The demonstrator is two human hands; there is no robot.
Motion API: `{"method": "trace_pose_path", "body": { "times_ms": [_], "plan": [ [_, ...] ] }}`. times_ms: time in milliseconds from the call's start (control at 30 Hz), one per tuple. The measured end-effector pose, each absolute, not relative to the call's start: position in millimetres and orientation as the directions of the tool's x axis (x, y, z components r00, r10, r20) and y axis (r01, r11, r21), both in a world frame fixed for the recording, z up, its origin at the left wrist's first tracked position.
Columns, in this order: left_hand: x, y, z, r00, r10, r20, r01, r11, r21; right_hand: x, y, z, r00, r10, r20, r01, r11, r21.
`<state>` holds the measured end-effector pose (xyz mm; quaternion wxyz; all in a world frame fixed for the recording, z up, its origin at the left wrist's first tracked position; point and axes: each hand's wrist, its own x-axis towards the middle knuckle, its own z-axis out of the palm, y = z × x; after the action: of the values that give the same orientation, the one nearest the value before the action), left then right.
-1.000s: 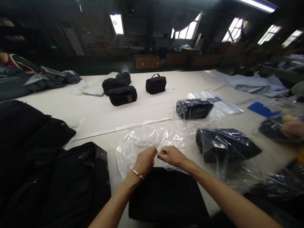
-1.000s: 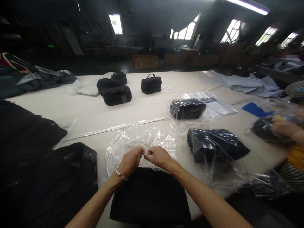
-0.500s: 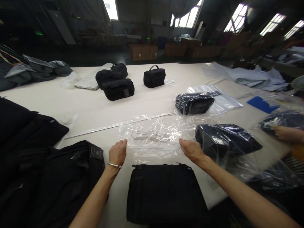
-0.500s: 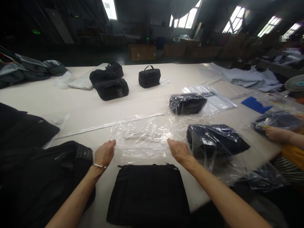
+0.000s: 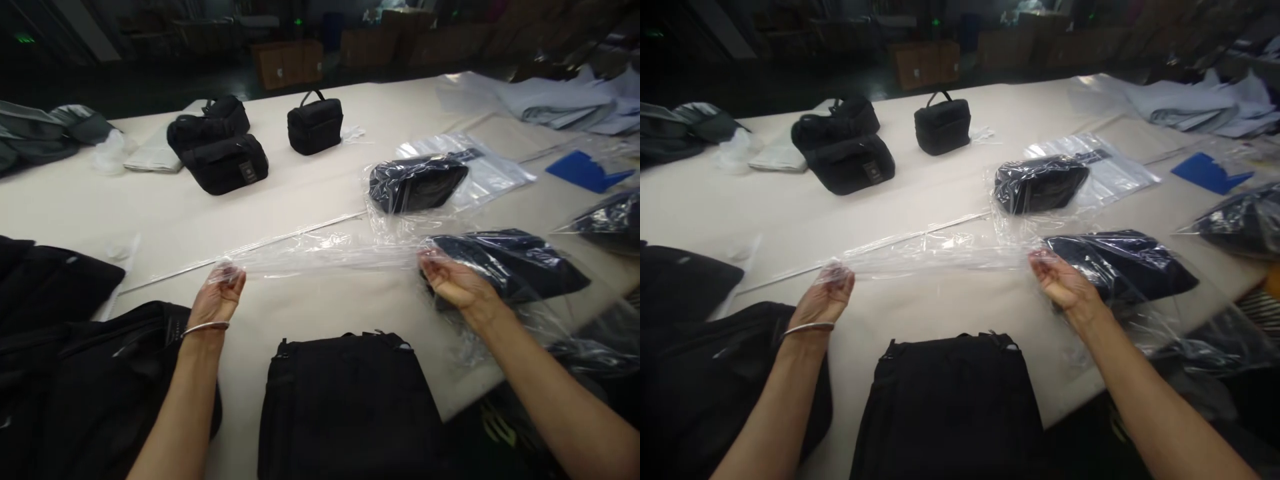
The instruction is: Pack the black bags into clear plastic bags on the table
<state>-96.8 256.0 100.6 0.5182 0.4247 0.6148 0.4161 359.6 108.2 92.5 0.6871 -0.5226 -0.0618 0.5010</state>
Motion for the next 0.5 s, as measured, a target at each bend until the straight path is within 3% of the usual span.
{"method": "trace_pose_path", "body": {
  "times_ms": [67,200,367,500],
  "plan": [
    [-85.6,243.4,88.4,-0.098,0.960,-0.263,0.150,0.275,0.950,350.6,100.5,82.1,0.550,0.744,-0.379,-0.499,-0.071,-0.863],
    [-72.5,192.3,53.5,-0.009,0.947,-0.323,0.480,0.287,0.829,314.4,63.2,40.6,0.591,0.729,-0.346,-0.164,-0.311,-0.936],
    [-81.7,149.6,34.6,0.073,0.853,-0.517,0.747,0.297,0.594,281.0,9.4,7.6,0.577,0.774,-0.260,0.391,-0.542,-0.744],
    [-91.6,141.4,34.4,0.209,0.725,-0.656,0.773,0.289,0.565,263.8,-11.1,2.1,0.593,0.741,-0.314,0.359,-0.593,-0.721]
  ]
}}
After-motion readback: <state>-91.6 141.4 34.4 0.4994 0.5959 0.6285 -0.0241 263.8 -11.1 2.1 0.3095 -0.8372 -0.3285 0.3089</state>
